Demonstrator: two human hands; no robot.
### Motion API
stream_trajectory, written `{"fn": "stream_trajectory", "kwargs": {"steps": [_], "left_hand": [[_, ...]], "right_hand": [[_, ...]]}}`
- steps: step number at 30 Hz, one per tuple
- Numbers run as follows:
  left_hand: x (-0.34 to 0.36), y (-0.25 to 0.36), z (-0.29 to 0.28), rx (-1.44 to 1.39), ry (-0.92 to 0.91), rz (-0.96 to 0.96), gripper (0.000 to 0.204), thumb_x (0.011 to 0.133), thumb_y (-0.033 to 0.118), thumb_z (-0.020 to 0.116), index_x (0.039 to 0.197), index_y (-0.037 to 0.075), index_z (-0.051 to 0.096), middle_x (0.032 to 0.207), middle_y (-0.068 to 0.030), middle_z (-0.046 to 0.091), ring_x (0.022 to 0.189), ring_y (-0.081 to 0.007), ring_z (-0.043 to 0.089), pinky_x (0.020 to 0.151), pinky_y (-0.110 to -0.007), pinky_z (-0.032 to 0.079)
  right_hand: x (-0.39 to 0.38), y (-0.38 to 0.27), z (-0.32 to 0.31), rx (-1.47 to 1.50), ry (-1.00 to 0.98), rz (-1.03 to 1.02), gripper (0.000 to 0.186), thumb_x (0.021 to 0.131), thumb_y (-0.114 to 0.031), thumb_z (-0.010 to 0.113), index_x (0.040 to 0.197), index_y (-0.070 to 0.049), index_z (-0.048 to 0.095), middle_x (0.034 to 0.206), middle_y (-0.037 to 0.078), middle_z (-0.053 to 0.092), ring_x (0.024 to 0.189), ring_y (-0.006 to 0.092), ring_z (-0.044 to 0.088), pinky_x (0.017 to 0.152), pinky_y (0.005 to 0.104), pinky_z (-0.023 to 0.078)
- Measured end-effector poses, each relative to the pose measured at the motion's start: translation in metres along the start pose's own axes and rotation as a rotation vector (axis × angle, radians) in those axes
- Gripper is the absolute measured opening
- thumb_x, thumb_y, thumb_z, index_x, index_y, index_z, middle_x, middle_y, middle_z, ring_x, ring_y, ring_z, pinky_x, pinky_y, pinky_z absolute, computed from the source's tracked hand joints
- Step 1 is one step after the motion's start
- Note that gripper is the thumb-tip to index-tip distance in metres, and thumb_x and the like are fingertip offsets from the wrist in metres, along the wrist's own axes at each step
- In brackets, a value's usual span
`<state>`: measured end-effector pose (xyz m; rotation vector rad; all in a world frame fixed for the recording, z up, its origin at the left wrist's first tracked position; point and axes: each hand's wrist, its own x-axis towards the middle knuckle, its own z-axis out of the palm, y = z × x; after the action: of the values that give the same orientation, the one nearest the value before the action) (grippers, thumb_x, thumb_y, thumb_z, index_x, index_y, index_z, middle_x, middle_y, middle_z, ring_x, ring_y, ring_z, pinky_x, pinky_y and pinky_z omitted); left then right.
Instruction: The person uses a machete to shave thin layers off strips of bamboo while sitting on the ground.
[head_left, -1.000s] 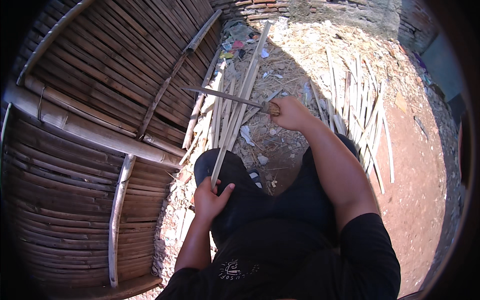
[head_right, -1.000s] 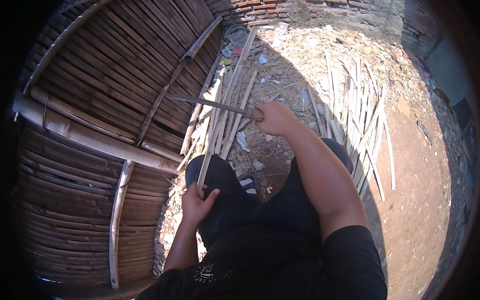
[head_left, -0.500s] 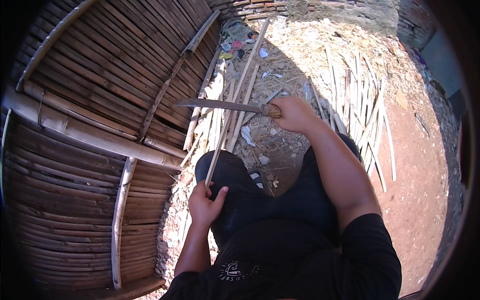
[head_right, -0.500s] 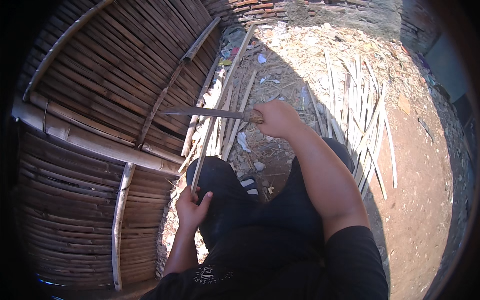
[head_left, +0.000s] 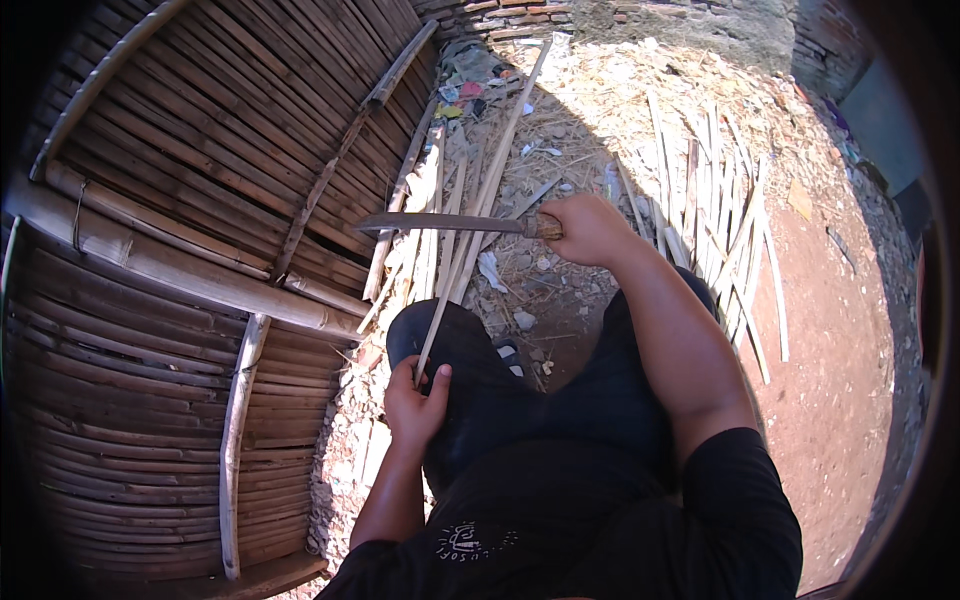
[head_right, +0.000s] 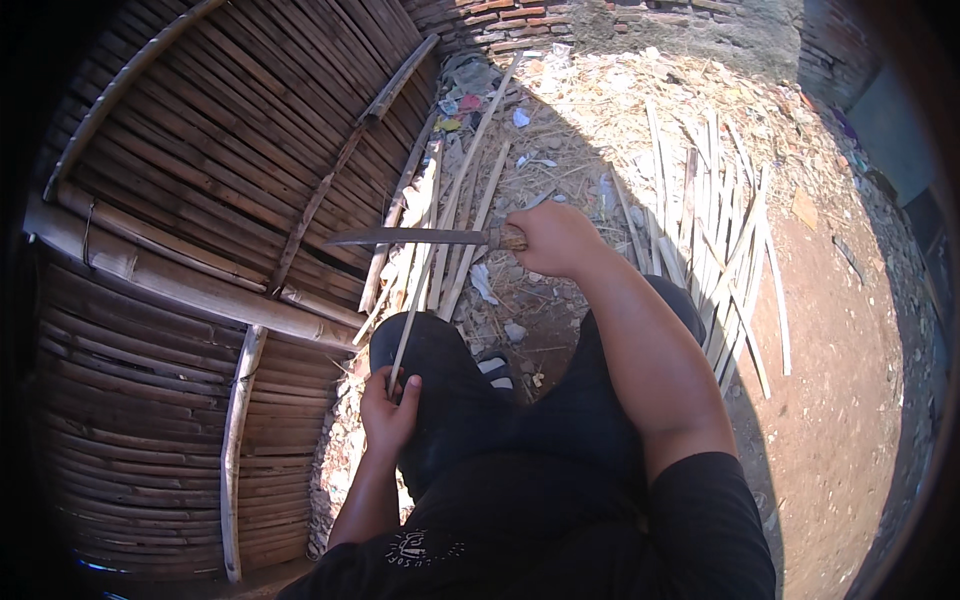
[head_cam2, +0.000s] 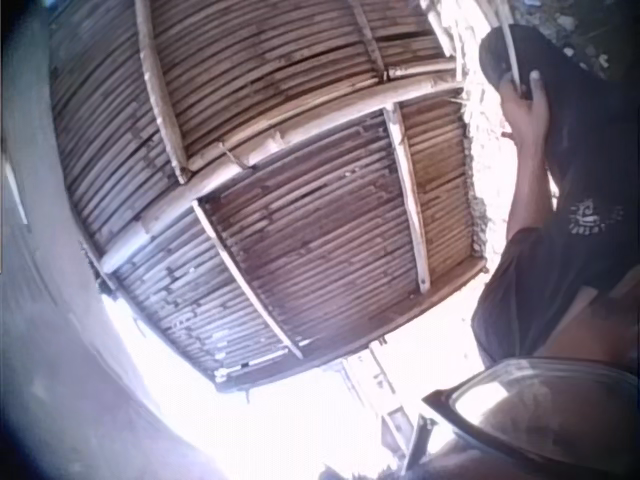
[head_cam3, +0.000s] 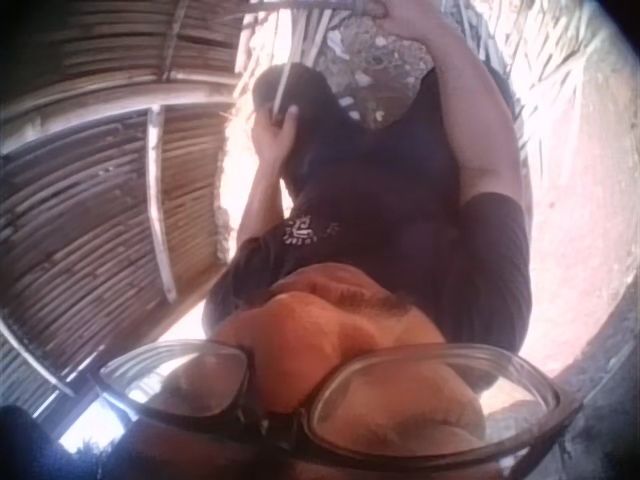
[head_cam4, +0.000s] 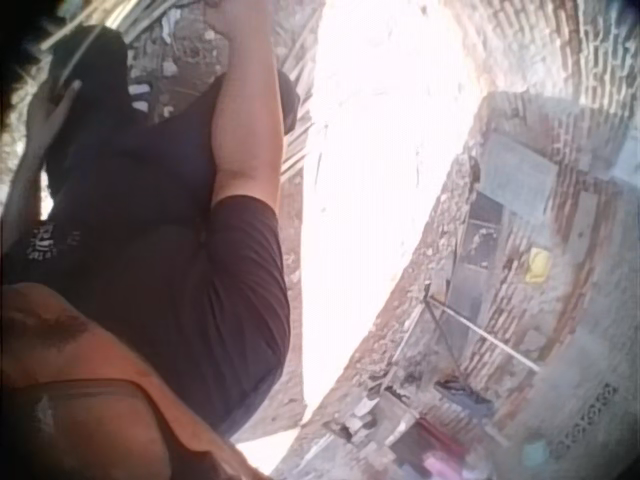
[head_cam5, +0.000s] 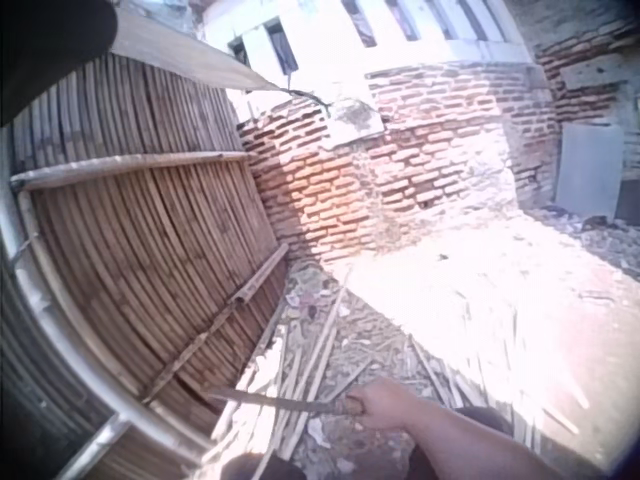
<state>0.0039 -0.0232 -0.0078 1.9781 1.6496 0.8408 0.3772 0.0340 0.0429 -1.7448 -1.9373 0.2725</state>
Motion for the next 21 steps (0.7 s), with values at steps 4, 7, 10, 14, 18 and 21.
{"fn": "stream_trajectory", "kwargs": {"steps": [4, 7, 10, 14, 18, 21], "left_hand": [[-0.001, 0.009, 0.0, 0.008, -0.012, -0.025, 0.05, 0.087, 0.04, 0.085, 0.114, 0.001, 0.069, 0.084, -0.0095, 0.065, 0.073, -0.0222, 0.064, 0.068, -0.037, 0.052], [-0.001, 0.01, -0.001, 0.037, -0.022, -0.046, 0.05, 0.086, 0.039, 0.086, 0.114, 0.001, 0.068, 0.084, -0.0091, 0.065, 0.072, -0.0227, 0.064, 0.068, -0.037, 0.053], [-0.002, 0.004, -0.002, 0.069, -0.005, 0.042, 0.05, 0.086, 0.038, 0.087, 0.114, 0.001, 0.068, 0.084, -0.0095, 0.065, 0.074, -0.0233, 0.064, 0.069, -0.037, 0.053], [-0.001, -0.001, 0.002, 0.026, 0.024, 0.026, 0.049, 0.087, 0.037, 0.086, 0.114, 0.0, 0.068, 0.084, -0.0101, 0.064, 0.076, -0.0239, 0.065, 0.07, -0.037, 0.053], [-0.002, -0.003, 0.007, -0.022, 0.055, 0.069, 0.042, 0.09, 0.03, 0.083, 0.114, -0.001, 0.068, 0.083, -0.0053, 0.059, 0.073, -0.0165, 0.057, 0.067, -0.032, 0.048], [-0.003, -0.007, 0.008, -0.066, 0.053, 0.051, 0.038, 0.093, 0.026, 0.082, 0.114, -0.002, 0.067, 0.083, -0.0025, 0.057, 0.071, -0.0118, 0.052, 0.065, -0.029, 0.045]], "right_hand": [[-0.006, -0.015, 0.014, -0.079, -0.117, -0.113, 0.028, 0.077, -0.025, 0.075, 0.103, -0.013, 0.073, 0.09, 0.017, 0.074, 0.09, 0.0404, 0.072, 0.082, 0.0539, 0.056], [-0.006, -0.032, 0.013, -0.225, -0.188, -0.305, 0.025, 0.077, -0.026, 0.077, 0.096, -0.01, 0.071, 0.082, 0.018, 0.071, 0.087, 0.0407, 0.071, 0.078, 0.0532, 0.055], [-0.003, -0.009, 0.009, -0.075, -0.095, -0.199, 0.025, 0.077, -0.026, 0.077, 0.094, -0.009, 0.07, 0.081, 0.018, 0.07, 0.085, 0.041, 0.071, 0.078, 0.0524, 0.055], [0.004, 0.011, -0.007, 0.075, 0.002, 0.141, 0.036, 0.077, -0.024, 0.076, 0.112, -0.013, 0.074, 0.094, 0.018, 0.075, 0.096, 0.0401, 0.072, 0.086, 0.0531, 0.056], [-0.002, 0.003, -0.002, 0.013, -0.057, 0.032, 0.035, 0.077, -0.023, 0.076, 0.11, -0.013, 0.074, 0.093, 0.018, 0.074, 0.094, 0.0405, 0.072, 0.085, 0.0531, 0.056], [-0.009, -0.025, 0.0, -0.146, -0.139, -0.213, 0.03, 0.074, -0.023, 0.077, 0.101, -0.01, 0.072, 0.084, 0.018, 0.072, 0.086, 0.0419, 0.071, 0.079, 0.053, 0.055]]}}
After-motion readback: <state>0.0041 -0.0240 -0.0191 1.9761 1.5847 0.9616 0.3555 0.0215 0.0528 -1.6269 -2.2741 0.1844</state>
